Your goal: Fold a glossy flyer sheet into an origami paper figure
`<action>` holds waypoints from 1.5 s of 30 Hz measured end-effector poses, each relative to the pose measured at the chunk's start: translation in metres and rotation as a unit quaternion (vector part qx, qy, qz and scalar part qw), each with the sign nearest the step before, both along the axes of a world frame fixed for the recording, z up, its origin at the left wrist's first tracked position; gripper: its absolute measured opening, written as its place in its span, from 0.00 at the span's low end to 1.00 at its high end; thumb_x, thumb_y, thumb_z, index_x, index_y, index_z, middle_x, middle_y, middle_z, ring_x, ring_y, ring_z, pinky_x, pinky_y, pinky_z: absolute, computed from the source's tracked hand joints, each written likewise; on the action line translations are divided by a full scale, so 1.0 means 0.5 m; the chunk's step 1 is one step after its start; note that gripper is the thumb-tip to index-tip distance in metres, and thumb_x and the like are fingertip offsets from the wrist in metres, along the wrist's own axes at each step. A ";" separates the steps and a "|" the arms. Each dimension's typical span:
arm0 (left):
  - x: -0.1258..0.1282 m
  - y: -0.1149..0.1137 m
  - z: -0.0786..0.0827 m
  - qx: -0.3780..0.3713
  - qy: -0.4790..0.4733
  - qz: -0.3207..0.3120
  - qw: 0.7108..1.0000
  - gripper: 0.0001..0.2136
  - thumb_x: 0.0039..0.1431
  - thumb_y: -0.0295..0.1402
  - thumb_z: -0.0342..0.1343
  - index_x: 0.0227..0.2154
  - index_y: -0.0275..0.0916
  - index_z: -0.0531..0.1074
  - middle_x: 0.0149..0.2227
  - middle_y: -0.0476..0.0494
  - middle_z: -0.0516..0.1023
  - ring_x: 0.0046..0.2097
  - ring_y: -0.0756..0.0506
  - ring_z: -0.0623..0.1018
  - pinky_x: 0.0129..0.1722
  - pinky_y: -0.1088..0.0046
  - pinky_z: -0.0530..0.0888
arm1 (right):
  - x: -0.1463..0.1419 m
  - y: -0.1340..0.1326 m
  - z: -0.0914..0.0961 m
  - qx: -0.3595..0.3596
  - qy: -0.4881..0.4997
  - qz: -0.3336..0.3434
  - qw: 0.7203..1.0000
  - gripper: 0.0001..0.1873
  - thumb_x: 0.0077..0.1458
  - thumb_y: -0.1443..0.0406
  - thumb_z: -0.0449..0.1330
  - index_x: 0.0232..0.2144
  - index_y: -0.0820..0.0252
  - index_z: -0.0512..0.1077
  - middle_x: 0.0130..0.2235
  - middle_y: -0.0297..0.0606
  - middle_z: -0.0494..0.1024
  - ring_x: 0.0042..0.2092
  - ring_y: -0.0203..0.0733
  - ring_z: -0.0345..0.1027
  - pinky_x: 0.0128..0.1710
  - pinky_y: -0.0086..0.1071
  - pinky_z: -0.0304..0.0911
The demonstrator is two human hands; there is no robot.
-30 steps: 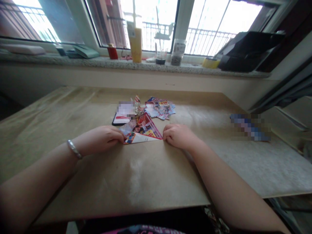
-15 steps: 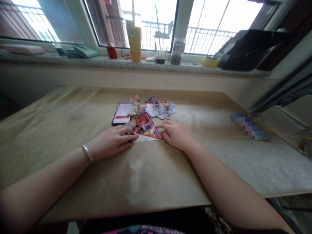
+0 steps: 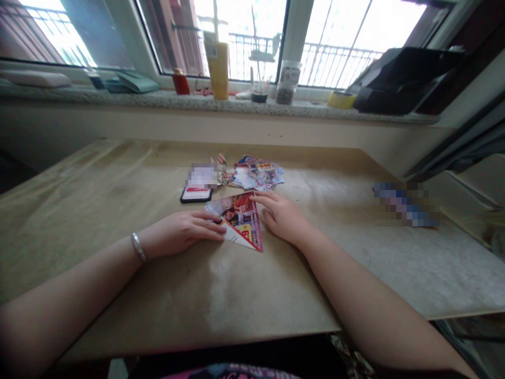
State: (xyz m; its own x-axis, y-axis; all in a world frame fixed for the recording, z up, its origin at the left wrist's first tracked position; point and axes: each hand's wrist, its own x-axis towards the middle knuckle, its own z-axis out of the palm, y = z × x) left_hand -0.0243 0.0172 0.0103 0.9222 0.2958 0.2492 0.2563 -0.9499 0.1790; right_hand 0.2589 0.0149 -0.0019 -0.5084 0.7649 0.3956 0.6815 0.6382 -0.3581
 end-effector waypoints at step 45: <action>-0.011 -0.003 0.004 0.124 0.034 0.140 0.982 0.14 0.63 0.34 0.47 0.50 0.44 0.70 0.51 0.45 0.74 0.53 0.43 0.69 0.54 0.60 0.64 | 0.019 -0.007 0.034 0.067 -0.128 0.100 0.984 0.09 0.48 0.72 0.56 0.30 0.56 0.75 0.47 0.35 0.75 0.52 0.47 0.63 0.51 0.42 0.62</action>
